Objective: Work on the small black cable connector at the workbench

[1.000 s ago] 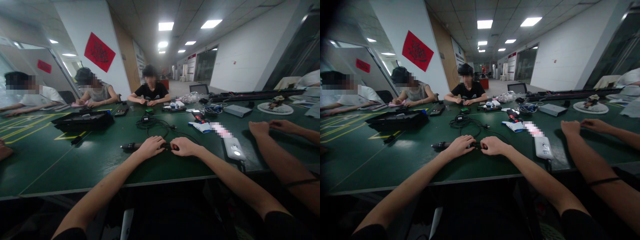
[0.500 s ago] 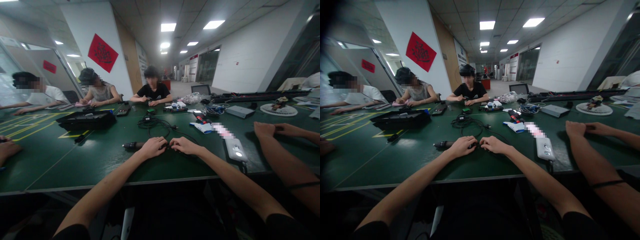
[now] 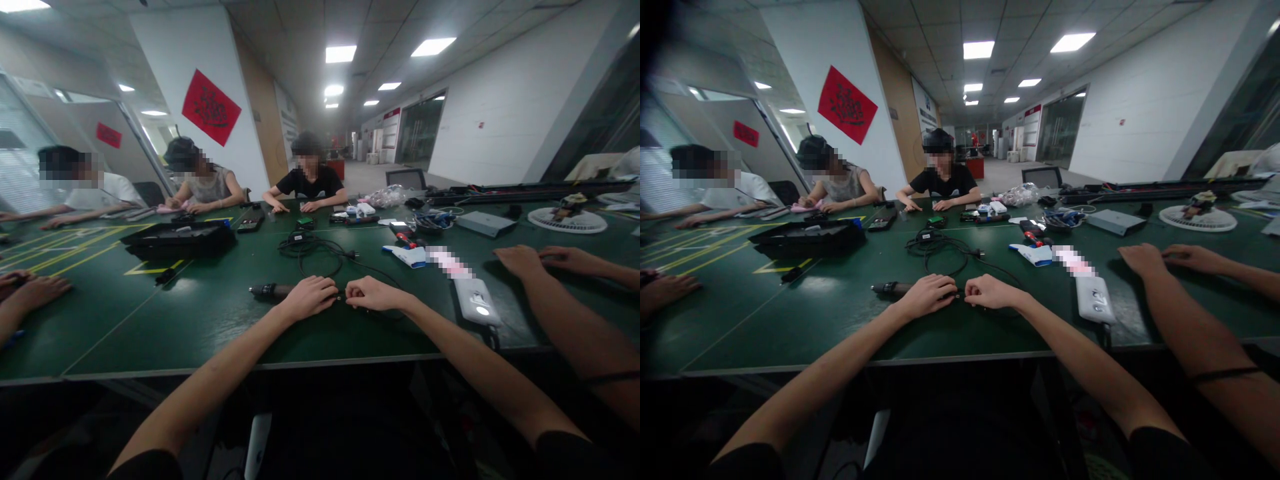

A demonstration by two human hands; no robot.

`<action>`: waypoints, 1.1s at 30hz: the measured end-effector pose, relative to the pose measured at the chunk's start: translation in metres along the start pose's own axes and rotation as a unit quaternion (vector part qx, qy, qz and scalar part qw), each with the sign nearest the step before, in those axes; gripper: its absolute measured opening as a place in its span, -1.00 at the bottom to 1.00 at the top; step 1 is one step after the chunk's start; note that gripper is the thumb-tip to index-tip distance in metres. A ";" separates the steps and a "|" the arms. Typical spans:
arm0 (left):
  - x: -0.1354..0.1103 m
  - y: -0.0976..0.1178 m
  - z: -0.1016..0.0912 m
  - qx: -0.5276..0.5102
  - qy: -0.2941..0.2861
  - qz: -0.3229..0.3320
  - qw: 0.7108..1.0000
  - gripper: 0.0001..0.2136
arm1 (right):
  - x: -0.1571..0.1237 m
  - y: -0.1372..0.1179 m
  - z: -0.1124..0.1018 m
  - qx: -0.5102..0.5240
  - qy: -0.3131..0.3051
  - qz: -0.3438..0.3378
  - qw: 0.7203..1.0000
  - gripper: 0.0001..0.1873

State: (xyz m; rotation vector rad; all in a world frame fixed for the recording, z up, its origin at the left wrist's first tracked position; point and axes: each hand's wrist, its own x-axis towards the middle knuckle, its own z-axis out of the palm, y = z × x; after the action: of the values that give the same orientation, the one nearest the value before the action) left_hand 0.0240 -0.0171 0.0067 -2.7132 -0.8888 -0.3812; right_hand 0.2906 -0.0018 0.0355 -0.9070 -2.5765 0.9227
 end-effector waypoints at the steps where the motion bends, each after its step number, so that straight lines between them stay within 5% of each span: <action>1: 0.001 0.000 0.001 0.000 0.000 -0.003 1.000 -0.74 | 0.001 0.000 0.002 0.008 0.004 0.001 1.000 -0.77; 9: 0.008 0.005 0.006 0.013 0.000 -0.032 0.999 -0.79 | 0.007 0.007 0.011 -0.026 0.060 0.002 0.998 -0.76; 22: 0.009 0.008 0.007 -0.008 0.017 -0.062 0.998 -0.81 | 0.007 0.020 -0.001 -0.010 -0.017 -0.032 0.999 -0.70; 28: 0.009 0.010 0.007 0.002 0.024 -0.069 0.997 -0.82 | 0.007 0.024 0.007 -0.132 0.115 -0.084 0.981 -0.77; 33: 0.009 0.009 0.008 0.006 0.025 -0.063 0.998 -0.81 | 0.006 0.025 0.014 -0.176 0.105 -0.099 0.974 -0.79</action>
State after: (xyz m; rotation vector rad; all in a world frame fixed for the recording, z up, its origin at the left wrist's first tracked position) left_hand 0.0379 -0.0170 0.0009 -2.6315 -1.0478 -0.4649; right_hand 0.2915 0.0103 0.0090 -0.7633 -2.6237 0.3001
